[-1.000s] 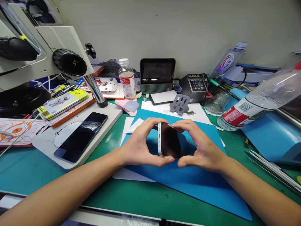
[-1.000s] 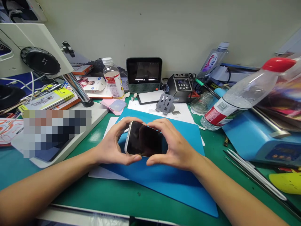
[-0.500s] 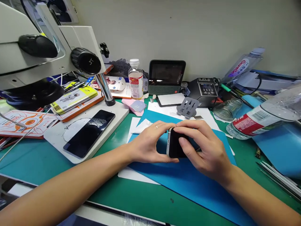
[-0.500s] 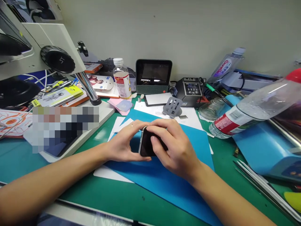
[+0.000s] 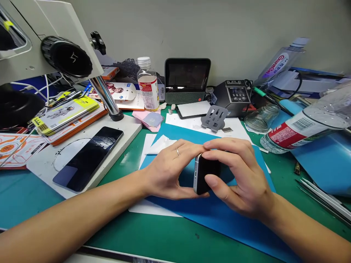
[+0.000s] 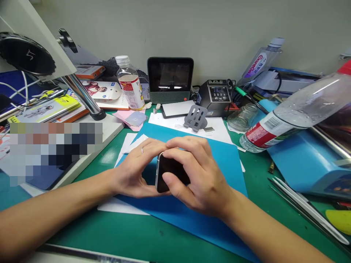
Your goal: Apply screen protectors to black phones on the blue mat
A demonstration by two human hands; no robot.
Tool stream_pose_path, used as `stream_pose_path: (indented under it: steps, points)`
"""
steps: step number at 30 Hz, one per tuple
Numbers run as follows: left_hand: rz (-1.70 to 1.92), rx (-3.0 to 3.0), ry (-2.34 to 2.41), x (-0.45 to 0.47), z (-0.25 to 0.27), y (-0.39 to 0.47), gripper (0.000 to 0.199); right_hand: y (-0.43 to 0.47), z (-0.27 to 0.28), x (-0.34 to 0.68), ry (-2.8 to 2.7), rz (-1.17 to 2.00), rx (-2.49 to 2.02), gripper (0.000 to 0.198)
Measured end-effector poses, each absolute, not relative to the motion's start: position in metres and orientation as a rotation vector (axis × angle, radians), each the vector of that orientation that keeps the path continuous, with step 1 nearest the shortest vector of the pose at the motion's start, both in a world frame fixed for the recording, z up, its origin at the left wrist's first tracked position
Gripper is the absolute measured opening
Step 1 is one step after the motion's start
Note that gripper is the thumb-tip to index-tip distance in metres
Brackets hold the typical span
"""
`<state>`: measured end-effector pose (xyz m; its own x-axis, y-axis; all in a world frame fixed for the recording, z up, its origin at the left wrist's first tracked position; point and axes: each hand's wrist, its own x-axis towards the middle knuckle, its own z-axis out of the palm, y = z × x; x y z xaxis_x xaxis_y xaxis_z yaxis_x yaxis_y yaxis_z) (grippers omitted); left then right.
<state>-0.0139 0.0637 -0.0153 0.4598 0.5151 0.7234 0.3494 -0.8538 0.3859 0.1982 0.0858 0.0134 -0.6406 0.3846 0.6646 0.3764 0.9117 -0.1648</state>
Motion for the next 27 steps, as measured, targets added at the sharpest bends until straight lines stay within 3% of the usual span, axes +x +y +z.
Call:
stream_pose_path:
  steps: [5,14,27]
  points:
    - [1.371,2.562,0.706,-0.013,-0.016,0.065,0.060,0.084,0.012,0.196,-2.339,0.040,-0.551,0.041]
    - [1.419,2.672,0.737,-0.014,-0.019,0.064,0.068,0.074,0.013,0.186,-2.285,0.115,-0.592,0.038]
    - [1.484,2.676,0.640,-0.012,-0.019,0.067,0.067,0.073,0.012,0.188,-2.267,0.073,-0.528,0.050]
